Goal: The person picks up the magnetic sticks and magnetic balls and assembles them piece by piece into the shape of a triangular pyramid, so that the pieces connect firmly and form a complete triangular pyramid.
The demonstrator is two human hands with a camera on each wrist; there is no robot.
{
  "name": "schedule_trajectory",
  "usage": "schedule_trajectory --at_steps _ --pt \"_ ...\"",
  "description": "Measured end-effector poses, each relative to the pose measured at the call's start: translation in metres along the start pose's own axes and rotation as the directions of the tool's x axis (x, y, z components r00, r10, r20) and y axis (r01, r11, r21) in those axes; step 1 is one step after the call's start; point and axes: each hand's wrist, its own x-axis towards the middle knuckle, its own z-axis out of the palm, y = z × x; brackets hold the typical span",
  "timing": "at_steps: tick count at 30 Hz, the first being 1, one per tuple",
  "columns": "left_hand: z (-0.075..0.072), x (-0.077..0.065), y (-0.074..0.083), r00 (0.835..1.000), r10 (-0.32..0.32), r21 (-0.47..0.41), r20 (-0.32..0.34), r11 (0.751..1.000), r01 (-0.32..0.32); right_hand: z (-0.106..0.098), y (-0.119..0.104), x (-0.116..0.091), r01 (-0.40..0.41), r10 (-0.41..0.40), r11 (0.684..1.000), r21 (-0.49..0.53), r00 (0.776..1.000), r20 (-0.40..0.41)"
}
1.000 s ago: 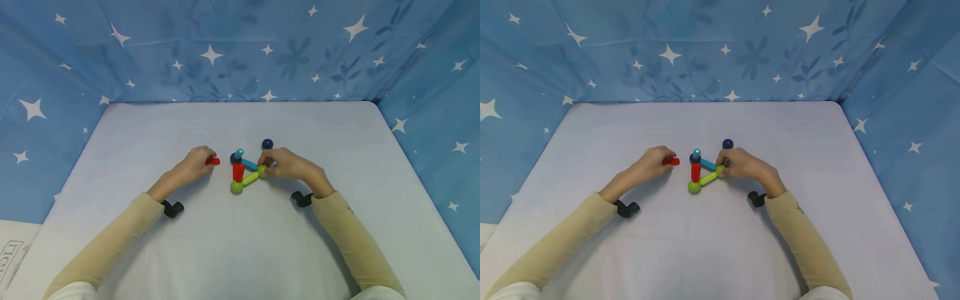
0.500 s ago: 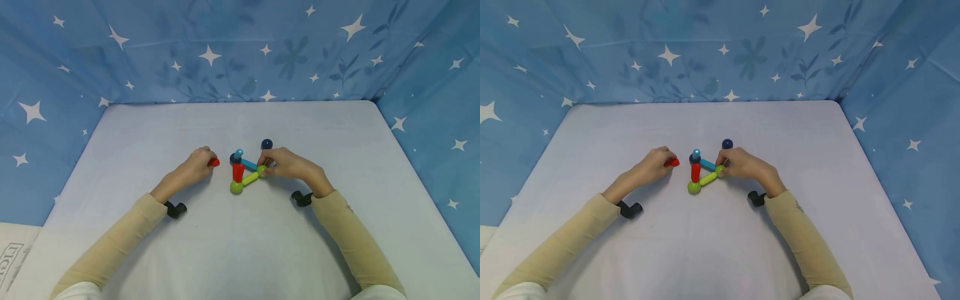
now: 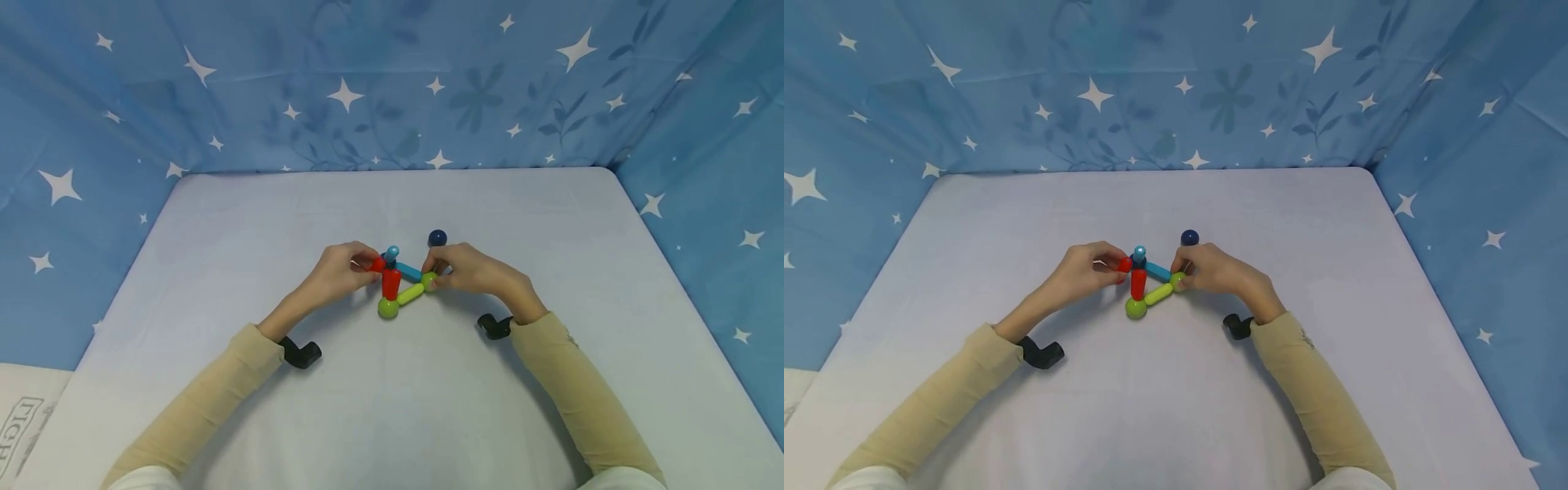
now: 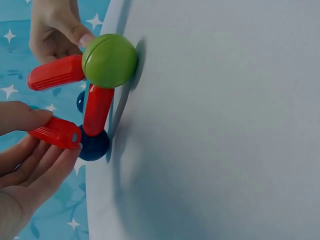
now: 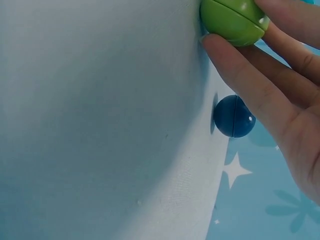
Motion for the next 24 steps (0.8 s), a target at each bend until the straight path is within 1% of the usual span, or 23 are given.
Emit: schedule_trajectory --at_steps 4,6,10,14,18,24 --pt "0.007 0.0 0.0 1.0 -0.018 -0.095 -0.02 0.995 0.016 0.0 0.001 0.0 -0.001 0.001 1.0 -0.003 1.0 0.001" --pt "0.01 0.0 0.0 1.0 -0.02 -0.124 -0.023 0.992 0.017 0.0 0.001 0.0 -0.005 0.005 1.0 -0.004 1.0 0.002" --pt "0.015 -0.001 0.0 0.999 -0.039 -0.183 -0.012 0.982 0.036 0.0 0.001 0.0 -0.005 0.005 1.0 -0.001 1.0 0.007" --pt "0.017 -0.002 0.0 0.997 -0.072 -0.246 -0.003 0.967 0.069 0.0 0.001 0.0 -0.002 0.002 1.0 0.0 1.0 0.004" --pt "0.017 -0.001 0.0 0.996 -0.091 -0.268 0.001 0.959 0.088 0.0 0.001 -0.001 -0.001 0.001 1.0 -0.001 1.0 0.002" --pt "0.018 0.0 -0.002 0.996 -0.09 -0.276 -0.008 0.957 0.084 0.0 0.001 -0.001 -0.003 0.003 1.0 -0.003 1.0 0.002"
